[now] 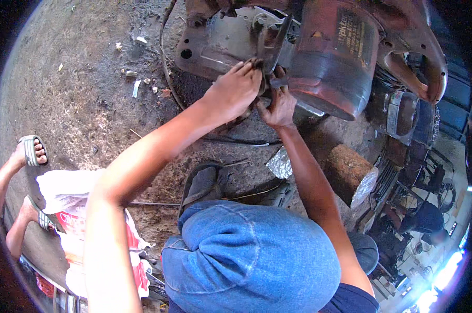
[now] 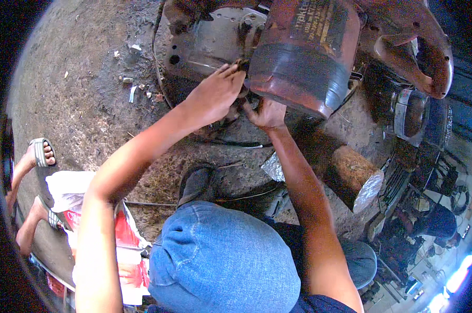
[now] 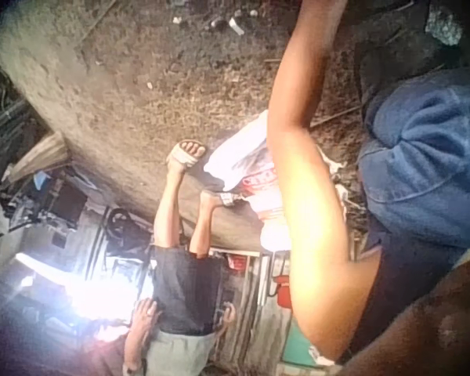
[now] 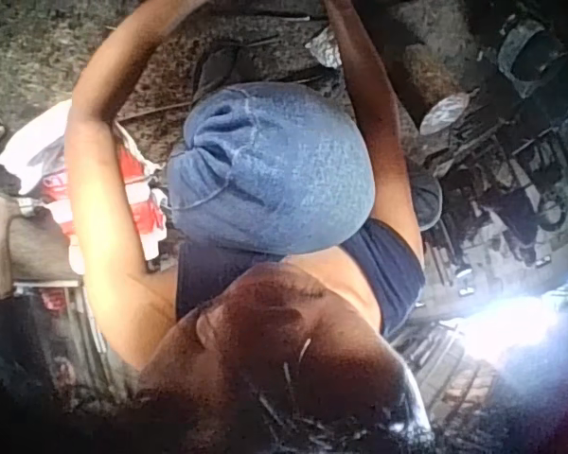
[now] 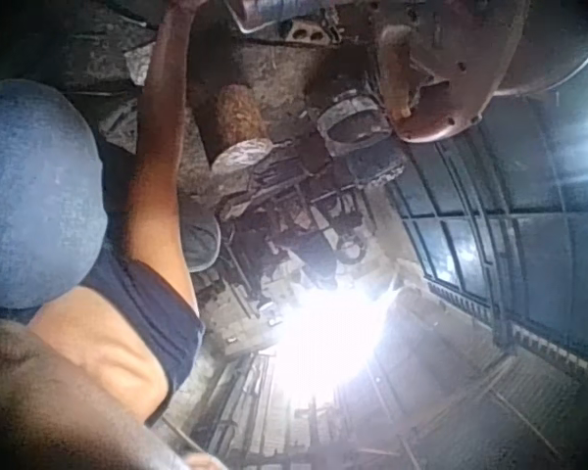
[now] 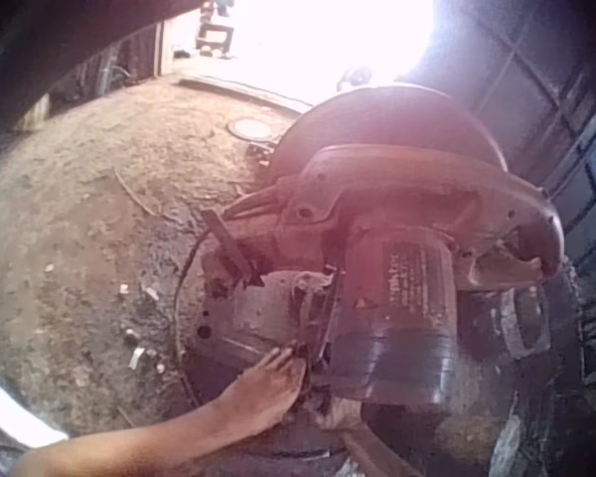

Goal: Cleaning and performing maintenance on a metal cutting power saw with a rag.

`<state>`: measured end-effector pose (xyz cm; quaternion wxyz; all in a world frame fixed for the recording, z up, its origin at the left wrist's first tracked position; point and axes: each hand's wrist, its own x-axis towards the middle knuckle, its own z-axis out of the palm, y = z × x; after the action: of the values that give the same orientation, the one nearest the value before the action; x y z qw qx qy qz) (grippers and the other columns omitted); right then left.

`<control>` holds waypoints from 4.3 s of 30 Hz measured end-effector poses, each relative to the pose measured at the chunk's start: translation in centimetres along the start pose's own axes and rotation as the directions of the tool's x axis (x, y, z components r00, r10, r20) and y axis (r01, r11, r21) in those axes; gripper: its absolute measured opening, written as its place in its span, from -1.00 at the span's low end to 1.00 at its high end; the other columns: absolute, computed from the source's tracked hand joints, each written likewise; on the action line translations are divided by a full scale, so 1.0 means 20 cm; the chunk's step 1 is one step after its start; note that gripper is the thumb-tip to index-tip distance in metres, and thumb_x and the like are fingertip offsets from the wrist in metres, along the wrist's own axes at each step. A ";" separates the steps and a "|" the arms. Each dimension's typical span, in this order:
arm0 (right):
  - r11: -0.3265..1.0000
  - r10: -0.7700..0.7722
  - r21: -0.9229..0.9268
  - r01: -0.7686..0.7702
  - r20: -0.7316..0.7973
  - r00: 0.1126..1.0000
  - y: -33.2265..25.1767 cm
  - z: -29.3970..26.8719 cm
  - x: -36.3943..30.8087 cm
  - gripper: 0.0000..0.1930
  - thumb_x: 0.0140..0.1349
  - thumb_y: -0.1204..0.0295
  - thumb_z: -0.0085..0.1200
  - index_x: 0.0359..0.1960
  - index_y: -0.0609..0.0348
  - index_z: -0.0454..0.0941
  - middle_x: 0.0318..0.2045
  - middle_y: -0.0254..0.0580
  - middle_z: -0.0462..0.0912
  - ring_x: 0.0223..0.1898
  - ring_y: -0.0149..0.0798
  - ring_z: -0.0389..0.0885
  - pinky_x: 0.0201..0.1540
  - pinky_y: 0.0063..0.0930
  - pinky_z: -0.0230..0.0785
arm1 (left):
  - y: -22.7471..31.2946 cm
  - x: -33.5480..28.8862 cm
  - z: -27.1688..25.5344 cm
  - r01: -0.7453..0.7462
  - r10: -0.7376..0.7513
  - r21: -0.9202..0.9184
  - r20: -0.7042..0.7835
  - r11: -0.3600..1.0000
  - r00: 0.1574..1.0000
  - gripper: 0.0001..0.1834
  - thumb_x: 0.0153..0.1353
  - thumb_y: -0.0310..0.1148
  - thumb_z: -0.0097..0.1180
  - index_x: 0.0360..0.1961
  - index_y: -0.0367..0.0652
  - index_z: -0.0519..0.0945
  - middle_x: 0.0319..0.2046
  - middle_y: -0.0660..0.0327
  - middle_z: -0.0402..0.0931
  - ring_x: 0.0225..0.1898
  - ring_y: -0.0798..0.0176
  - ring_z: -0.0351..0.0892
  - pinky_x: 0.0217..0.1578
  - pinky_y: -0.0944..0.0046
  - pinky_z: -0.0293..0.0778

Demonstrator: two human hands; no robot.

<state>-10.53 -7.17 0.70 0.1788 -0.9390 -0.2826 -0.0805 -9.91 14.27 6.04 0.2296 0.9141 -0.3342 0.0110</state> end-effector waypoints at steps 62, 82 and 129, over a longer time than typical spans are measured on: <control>0.989 0.119 0.094 -0.116 -0.021 0.993 -0.06 0.00 0.05 -0.22 0.05 -0.07 0.12 0.22 0.19 0.32 0.24 0.26 0.27 0.25 0.29 0.25 0.22 -0.01 0.21 | -0.12 0.15 0.02 0.175 -0.411 -0.430 -0.550 0.886 0.727 -0.73 0.04 -0.55 0.05 -0.18 -0.38 0.53 -0.16 -0.12 0.55 -0.14 -0.17 0.57 -0.10 0.09 0.51; 0.999 0.053 0.012 -0.052 -0.049 0.997 -0.07 0.01 0.05 -0.25 0.08 -0.12 0.07 0.16 0.22 0.35 0.16 0.21 0.37 0.19 0.26 0.32 0.21 -0.01 0.20 | -0.13 0.12 0.11 0.038 -0.021 0.055 -0.271 0.998 0.962 -0.71 -0.08 -0.46 0.14 -0.25 -0.31 0.57 -0.01 0.09 0.47 0.18 0.06 0.33 0.18 0.22 0.32; 0.991 0.025 0.133 -0.007 -0.136 0.990 -0.05 0.01 0.05 -0.28 0.03 0.07 0.14 0.18 0.26 0.33 0.21 0.24 0.31 0.24 0.25 0.26 0.26 0.03 0.10 | -0.16 0.25 -0.09 0.145 -0.316 -0.545 -0.235 0.826 0.919 -0.73 -0.04 -0.57 0.05 -0.24 -0.28 0.50 -0.20 -0.03 0.47 -0.07 -0.16 0.47 -0.13 0.04 0.50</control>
<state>-10.16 -5.85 1.00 0.2601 -0.9196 -0.2668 -0.1247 -3.83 14.22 7.26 0.5162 0.8387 -0.1694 0.0382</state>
